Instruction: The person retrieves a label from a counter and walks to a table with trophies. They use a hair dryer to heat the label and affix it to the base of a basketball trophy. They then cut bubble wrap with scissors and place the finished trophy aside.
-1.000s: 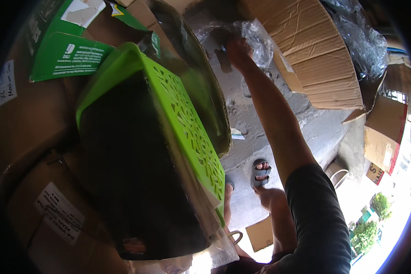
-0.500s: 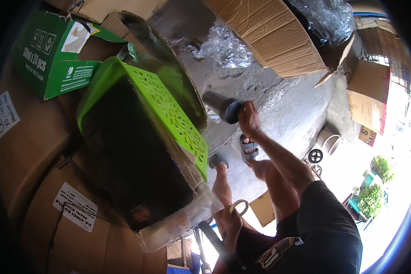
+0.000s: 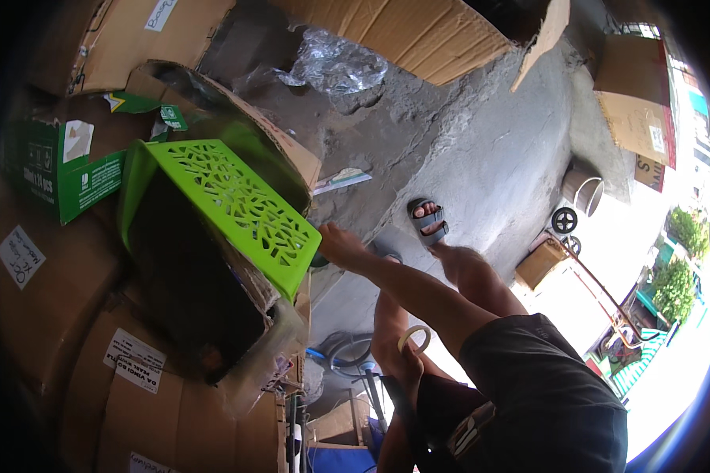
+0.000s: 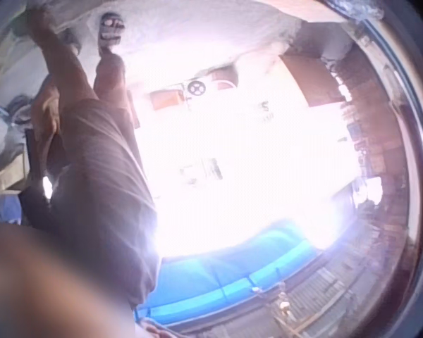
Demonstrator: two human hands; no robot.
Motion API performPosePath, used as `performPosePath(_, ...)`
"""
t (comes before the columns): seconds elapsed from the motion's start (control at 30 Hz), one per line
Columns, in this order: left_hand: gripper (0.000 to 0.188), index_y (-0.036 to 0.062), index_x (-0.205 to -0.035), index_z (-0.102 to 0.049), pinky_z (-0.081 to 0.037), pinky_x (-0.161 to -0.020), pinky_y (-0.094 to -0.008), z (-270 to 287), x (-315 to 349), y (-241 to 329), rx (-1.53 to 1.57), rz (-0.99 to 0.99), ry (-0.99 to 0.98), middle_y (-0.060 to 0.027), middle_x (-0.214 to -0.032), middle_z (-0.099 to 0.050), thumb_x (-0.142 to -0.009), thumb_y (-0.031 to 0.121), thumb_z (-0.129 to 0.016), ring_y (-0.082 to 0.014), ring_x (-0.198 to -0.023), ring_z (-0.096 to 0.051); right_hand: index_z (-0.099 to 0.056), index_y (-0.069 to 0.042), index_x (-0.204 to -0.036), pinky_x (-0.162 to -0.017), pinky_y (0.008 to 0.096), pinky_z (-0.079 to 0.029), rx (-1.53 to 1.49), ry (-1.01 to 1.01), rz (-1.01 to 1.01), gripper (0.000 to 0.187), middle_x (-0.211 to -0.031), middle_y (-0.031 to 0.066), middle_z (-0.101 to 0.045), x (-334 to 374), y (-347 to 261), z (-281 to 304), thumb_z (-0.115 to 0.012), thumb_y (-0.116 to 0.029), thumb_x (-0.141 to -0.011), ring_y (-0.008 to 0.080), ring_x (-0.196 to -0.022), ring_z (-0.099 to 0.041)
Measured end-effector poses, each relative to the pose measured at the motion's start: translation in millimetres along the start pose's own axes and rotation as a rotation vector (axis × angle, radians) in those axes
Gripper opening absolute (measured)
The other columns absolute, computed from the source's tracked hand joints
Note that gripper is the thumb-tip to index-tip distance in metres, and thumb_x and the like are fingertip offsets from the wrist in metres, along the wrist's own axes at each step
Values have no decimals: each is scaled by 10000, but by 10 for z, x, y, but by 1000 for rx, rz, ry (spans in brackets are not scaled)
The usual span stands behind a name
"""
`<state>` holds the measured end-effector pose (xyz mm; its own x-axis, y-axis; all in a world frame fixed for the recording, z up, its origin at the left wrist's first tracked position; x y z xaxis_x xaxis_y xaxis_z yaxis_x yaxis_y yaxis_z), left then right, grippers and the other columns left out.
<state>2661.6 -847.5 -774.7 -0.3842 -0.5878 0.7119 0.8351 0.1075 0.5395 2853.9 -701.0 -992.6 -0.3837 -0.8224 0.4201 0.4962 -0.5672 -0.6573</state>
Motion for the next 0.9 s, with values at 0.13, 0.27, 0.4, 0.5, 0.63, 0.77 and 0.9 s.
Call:
performPosePath(0.13,398,-14,-1128,-584,-549,-775,-430,-63,66,-58,-49,-34,3,-188,-937,-665,-1059,344,-425,-319,-845,-675,-486,-28,-1103,-816,552,-552,-409,101,-377,274,-1085,254,-600,-119,-83,102,-571,-140,-868,475,-989,-653)
performPosePath(0.27,400,-14,-1121,-582,-552,-766,-432,-122,150,-178,-107,-80,17,-186,-924,-665,-1062,348,-421,-320,-830,-676,-496,-12,-1184,-902,543,-530,-504,96,-459,400,-1165,274,-605,-108,-148,296,-620,-211,-859,467,-1059,-639)
performPosePath(0.4,403,-14,-1113,-581,-555,-758,-434,-131,118,-296,-162,-148,46,-183,-911,-665,-1066,351,-417,-321,-816,-677,-501,-13,-1258,-930,522,-526,-472,46,-445,552,-1230,264,-609,114,-86,461,-686,-343,-856,458,-1102,-626)
performPosePath(0.5,405,-13,-1108,-580,-557,-752,-436,44,20,-286,-245,-218,107,-181,-902,-665,-1069,354,-414,-322,-805,-678,-565,-14,-1198,-926,505,-528,-444,109,-431,539,-1203,240,-643,575,7,715,-701,-406,-854,415,-1121,-635)
performPosePath(0.63,324,-20,-1070,-572,-532,-530,-362,449,-12,-249,113,103,30,-134,-801,-638,-1069,270,-426,-241,-604,-652,-666,26,-1091,-803,447,-559,-511,134,-594,424,-956,236,-720,1703,295,1257,-686,-338,-874,376,-924,-712)
performPosePath(0.77,304,-16,-1064,-563,-474,-430,-292,630,214,315,32,-188,-112,-97,-793,-620,-1068,267,-451,-168,-520,-609,-670,33,-1138,-682,405,-573,-744,169,-566,431,-873,190,-728,2905,149,1623,-646,-337,-920,266,-802,-735)
performPosePath(0.9,302,-14,-1089,-554,-492,-480,-293,457,701,1014,9,-432,-331,-84,-821,-609,-1072,270,-451,-163,-572,-612,-695,-5,-1130,-625,310,-560,-1398,138,-425,405,-874,98,-728,4136,-441,1658,-609,-372,-981,179,-734,-712)
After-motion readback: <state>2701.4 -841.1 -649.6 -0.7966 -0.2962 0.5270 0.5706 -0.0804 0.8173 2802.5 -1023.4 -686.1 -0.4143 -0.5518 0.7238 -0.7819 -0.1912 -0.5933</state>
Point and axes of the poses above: each hand's wrist, its own x-axis away from the middle knuckle, its own z-axis out of the back of the hand, y = z × x, the point moved 4 cm from there along -x, towards the middle knuckle
